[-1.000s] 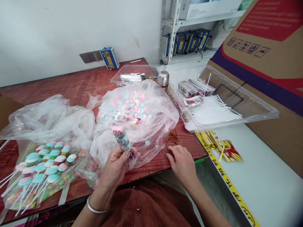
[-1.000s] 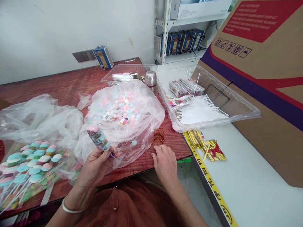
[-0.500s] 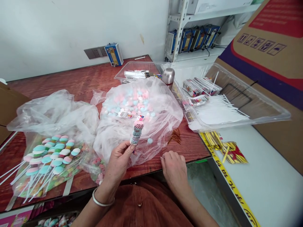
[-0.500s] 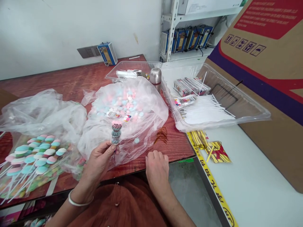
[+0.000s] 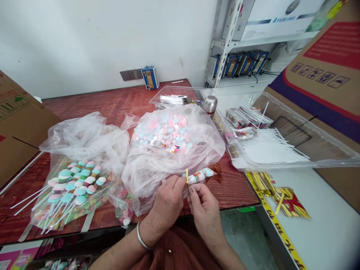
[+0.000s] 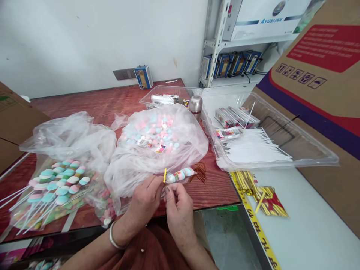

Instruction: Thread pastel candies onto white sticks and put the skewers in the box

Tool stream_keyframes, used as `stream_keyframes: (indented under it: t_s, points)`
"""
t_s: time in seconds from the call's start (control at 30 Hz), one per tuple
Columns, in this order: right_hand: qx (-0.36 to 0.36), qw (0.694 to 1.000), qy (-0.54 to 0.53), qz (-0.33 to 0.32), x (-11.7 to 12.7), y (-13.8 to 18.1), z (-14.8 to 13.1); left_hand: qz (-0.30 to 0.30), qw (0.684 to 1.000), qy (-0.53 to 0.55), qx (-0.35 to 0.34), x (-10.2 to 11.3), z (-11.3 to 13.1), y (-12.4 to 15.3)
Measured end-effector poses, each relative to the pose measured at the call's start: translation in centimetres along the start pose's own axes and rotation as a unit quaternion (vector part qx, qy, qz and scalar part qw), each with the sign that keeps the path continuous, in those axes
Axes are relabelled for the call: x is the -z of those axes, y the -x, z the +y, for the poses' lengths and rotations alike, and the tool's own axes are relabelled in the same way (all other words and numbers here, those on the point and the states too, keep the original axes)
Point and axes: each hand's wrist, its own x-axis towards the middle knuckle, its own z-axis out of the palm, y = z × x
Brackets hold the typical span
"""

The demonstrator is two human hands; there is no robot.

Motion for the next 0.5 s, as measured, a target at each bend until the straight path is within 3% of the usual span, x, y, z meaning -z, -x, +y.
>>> stream_keyframes:
  t_s: [0.1, 0.23, 0.33, 0.4, 0.43, 0.5]
  points:
    - [-0.015, 1.000, -0.015, 0.019, -0.4, -0.5, 0.5, 0.039, 0.999, 0.004, -0.016, -0.3, -0.3, 0.3]
    - [-0.015, 0.999, -0.004, 0.032, -0.2, -0.7, 0.7, 0.032, 0.999, 0.023, -0.010, -0.1, -0.5, 0.4]
    - [0.004, 0.998, 0.034, 0.047, -0.2, -0.8, 0.7, 0.020, 0.987, 0.142, 0.074, 0.1, 0.0, 0.0]
    - [0.027, 0.995, 0.077, 0.054, -0.3, -1.0, 0.7, 0.001, 0.935, 0.297, 0.196, 0.2, 0.4, -0.5]
    - [0.040, 0.993, 0.097, 0.055, -0.4, -1.1, 0.8, -0.015, 0.882, 0.390, 0.265, 0.1, 0.5, -0.8]
    - [0.066, 0.988, 0.125, 0.057, -0.4, -1.4, 1.1, -0.045, 0.737, 0.563, 0.373, -0.1, 0.8, -1.3]
